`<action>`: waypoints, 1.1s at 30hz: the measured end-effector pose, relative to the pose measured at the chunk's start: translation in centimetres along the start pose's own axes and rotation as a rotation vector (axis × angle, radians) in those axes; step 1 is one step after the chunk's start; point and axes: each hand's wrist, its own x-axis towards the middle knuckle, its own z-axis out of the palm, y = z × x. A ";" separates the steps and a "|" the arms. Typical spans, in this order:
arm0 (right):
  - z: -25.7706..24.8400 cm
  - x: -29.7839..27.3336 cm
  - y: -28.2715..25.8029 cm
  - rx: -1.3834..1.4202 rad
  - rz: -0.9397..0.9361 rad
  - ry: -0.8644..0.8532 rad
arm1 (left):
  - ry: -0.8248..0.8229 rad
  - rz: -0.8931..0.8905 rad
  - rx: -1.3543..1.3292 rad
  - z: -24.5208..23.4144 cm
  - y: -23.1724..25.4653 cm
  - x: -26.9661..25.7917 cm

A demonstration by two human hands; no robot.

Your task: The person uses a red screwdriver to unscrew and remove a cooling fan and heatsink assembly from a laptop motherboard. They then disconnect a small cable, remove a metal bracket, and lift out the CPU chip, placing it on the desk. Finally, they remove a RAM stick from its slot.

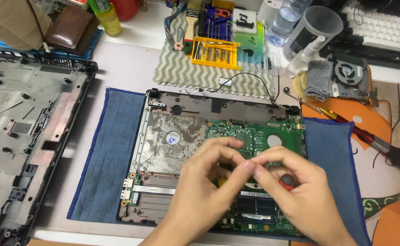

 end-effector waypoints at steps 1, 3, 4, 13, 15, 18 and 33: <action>-0.3 0.2 -0.2 0.003 0.004 0.001 | -0.003 -0.004 0.002 -0.5 -0.1 0.3; -1.0 0.7 -0.5 -0.133 -0.011 -0.011 | 0.008 0.143 0.119 -1.3 -0.4 0.8; -1.4 0.7 -0.6 -0.132 -0.007 -0.012 | 0.006 0.138 0.119 -2.2 -0.5 1.3; -0.8 0.1 -0.8 -0.329 -0.090 -0.188 | -0.337 0.472 0.630 -7.4 -0.1 2.5; 0.1 -0.3 -0.1 -0.450 -0.222 -0.344 | -0.300 0.521 0.687 -7.0 -0.5 2.4; 1.0 -0.6 1.0 -0.537 -0.237 -0.402 | -0.297 0.512 0.707 -7.0 -0.8 2.2; 1.5 1.6 -0.3 -0.516 0.055 -0.684 | -0.251 0.449 0.661 -9.1 0.2 3.0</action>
